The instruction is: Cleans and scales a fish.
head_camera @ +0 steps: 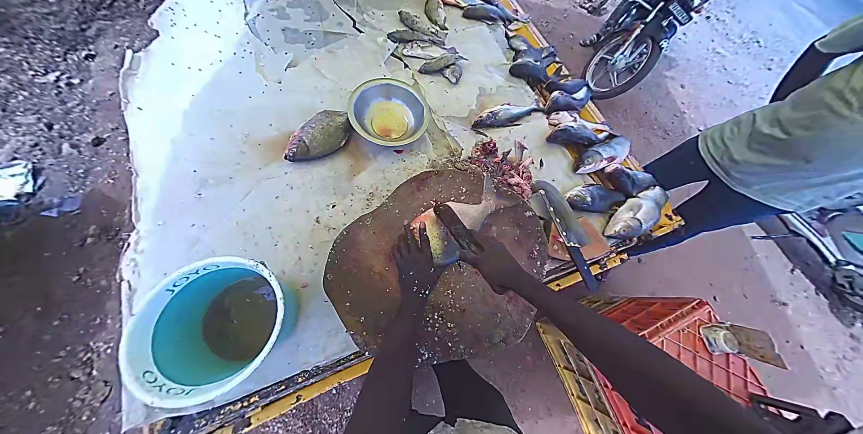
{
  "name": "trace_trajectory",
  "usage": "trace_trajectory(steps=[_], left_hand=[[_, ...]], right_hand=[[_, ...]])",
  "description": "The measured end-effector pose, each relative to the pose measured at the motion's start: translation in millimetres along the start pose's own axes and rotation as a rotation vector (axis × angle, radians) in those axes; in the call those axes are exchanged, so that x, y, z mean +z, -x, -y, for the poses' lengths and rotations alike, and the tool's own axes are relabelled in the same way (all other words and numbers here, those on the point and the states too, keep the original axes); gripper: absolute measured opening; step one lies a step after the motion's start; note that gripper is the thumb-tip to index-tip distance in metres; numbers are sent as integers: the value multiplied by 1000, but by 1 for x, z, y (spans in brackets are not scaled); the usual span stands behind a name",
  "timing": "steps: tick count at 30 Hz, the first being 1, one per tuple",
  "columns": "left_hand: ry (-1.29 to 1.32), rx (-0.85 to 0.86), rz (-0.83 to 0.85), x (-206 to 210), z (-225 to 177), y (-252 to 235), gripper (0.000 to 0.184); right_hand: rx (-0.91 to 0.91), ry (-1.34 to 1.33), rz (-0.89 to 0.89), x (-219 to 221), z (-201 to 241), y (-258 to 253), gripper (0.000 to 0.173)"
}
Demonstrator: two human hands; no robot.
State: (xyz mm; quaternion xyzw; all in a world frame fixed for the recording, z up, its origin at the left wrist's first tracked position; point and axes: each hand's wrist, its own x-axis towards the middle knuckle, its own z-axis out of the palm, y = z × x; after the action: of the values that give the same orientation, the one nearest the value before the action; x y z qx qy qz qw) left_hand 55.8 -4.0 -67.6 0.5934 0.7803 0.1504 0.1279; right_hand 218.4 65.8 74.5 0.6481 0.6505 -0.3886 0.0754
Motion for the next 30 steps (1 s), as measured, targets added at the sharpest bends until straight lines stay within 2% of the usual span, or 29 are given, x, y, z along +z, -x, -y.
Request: trace_trajectory(steps=[2,5,6,8,10,12,14,15,17,18,20,22,24,25,27,28,30], left_hand=[[10,3,13,3,-4,11,119],[-16,5,-40,-3,1,0,121],[-6,11,-41,-1,2,6,121],[6,28,-78,2,0,2,120],[-11,31,-63,3,3,7,119],[-18,25,-38,-1,1,6,120],[-5,13,-46,-2,2,3,118],[-3,20,-43,-1,3,6,115],[-11,30,-35,-2,3,6,115],[-6,28,-24,-2,2,9,115],[-10,18,-49,-2,3,3,116],[-7,4,-33,-3,4,4,114],[7,-3,-22,-1,0,8,118],[7,0,-15,-2,1,13,120],[-14,5,-67,-2,1,2,122],[-13,1,-69,-1,0,7,121],[-19,11,-70,1,6,4,117]], right_hand=[[-25,-32,64,-10,-16,-4,56],[77,82,-120,-9,-2,-25,64],[98,145,-111,-2,2,-17,69],[44,237,-41,-31,-3,-22,67],[-2,252,-28,-51,-29,-42,66],[43,211,-105,-26,-20,-30,73],[12,126,-41,14,11,2,81],[-40,48,23,23,11,15,81],[-135,-115,89,8,-9,4,66],[-103,-161,64,0,-18,-3,60],[21,-75,-71,7,-3,-7,63],[-34,-37,29,23,16,13,69],[-125,-98,143,6,7,9,61],[-105,-146,133,0,-3,1,59],[-11,-84,-49,2,1,-20,61],[13,-4,-52,14,4,-11,70],[-53,96,95,16,17,15,76]])
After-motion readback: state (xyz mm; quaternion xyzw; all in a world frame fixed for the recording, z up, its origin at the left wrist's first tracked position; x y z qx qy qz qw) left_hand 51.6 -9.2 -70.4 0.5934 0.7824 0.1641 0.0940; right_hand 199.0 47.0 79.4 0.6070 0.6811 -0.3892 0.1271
